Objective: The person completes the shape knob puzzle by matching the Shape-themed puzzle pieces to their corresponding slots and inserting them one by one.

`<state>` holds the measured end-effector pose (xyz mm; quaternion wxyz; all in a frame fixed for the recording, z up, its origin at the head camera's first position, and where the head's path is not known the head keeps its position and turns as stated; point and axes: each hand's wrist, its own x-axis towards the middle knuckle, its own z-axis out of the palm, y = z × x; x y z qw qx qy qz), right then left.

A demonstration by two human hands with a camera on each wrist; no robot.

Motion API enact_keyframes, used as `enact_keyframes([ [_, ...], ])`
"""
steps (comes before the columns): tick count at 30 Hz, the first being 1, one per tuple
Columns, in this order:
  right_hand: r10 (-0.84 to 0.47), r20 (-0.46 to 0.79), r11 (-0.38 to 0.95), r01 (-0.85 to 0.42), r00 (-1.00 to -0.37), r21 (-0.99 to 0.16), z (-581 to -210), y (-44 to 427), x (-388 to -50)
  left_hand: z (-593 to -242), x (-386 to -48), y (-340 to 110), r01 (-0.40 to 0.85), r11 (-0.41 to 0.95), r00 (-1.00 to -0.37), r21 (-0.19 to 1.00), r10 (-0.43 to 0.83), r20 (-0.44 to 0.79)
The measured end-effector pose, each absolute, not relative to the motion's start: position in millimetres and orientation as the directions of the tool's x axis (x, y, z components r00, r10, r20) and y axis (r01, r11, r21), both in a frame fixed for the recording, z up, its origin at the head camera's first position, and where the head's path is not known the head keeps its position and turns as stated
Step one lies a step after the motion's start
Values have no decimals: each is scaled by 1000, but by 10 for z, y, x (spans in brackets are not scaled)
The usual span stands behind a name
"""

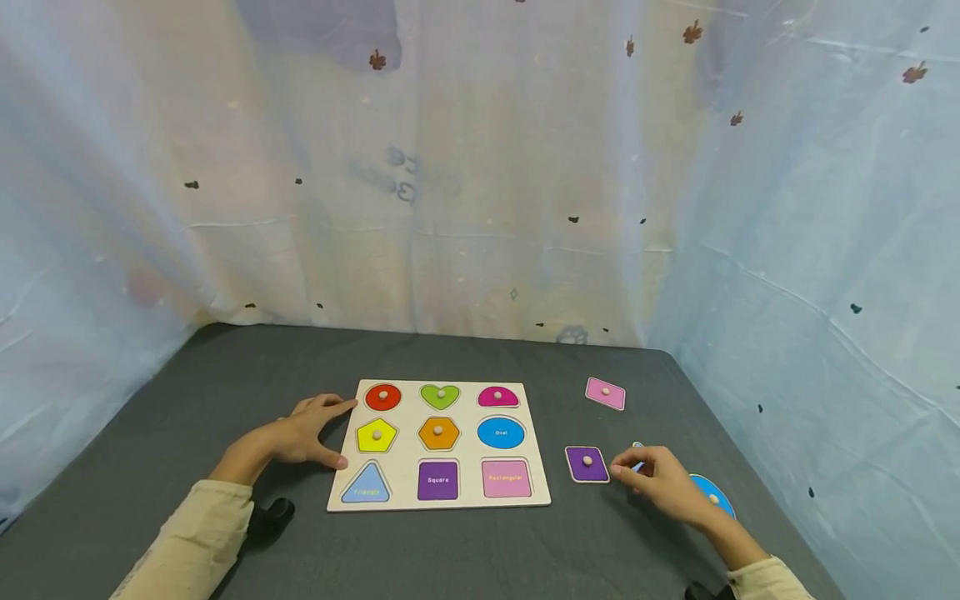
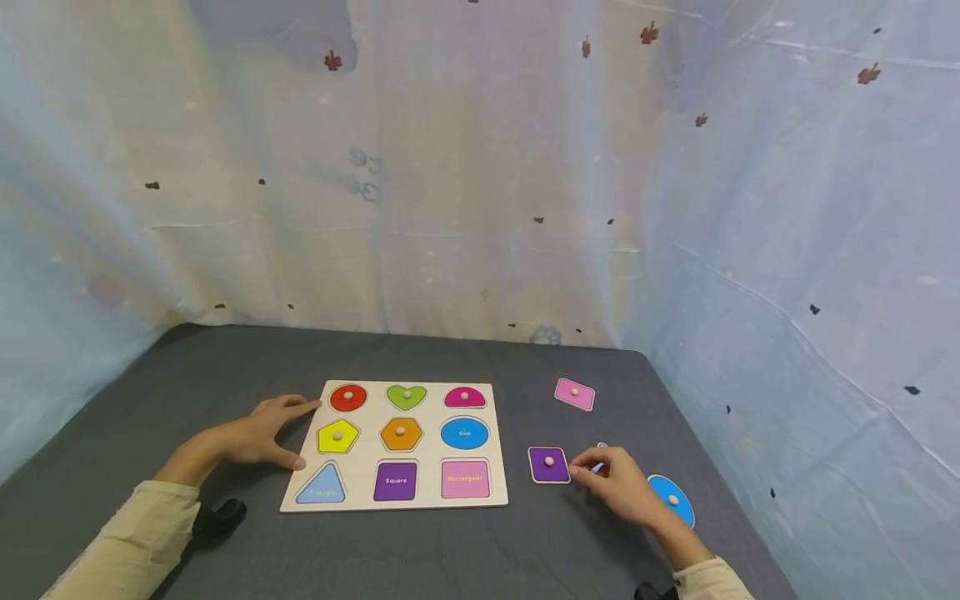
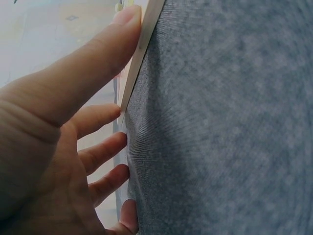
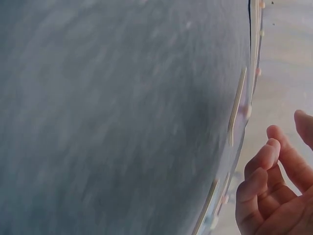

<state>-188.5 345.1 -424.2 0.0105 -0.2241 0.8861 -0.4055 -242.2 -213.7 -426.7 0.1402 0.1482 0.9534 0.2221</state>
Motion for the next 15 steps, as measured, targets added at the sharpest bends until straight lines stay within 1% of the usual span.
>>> enact_keyframes([
  [8, -343, 189, 591, -367, -920, -719, -4231, 3692, -1802, -4289, -2443, -2142, 213, 861, -919, 461, 337, -205],
  [15, -260, 139, 651, -280, -956, -706, -4207, 3904, -1754, -4295, -2442, -2147, 216, 861, -921, 461, 336, -198],
])
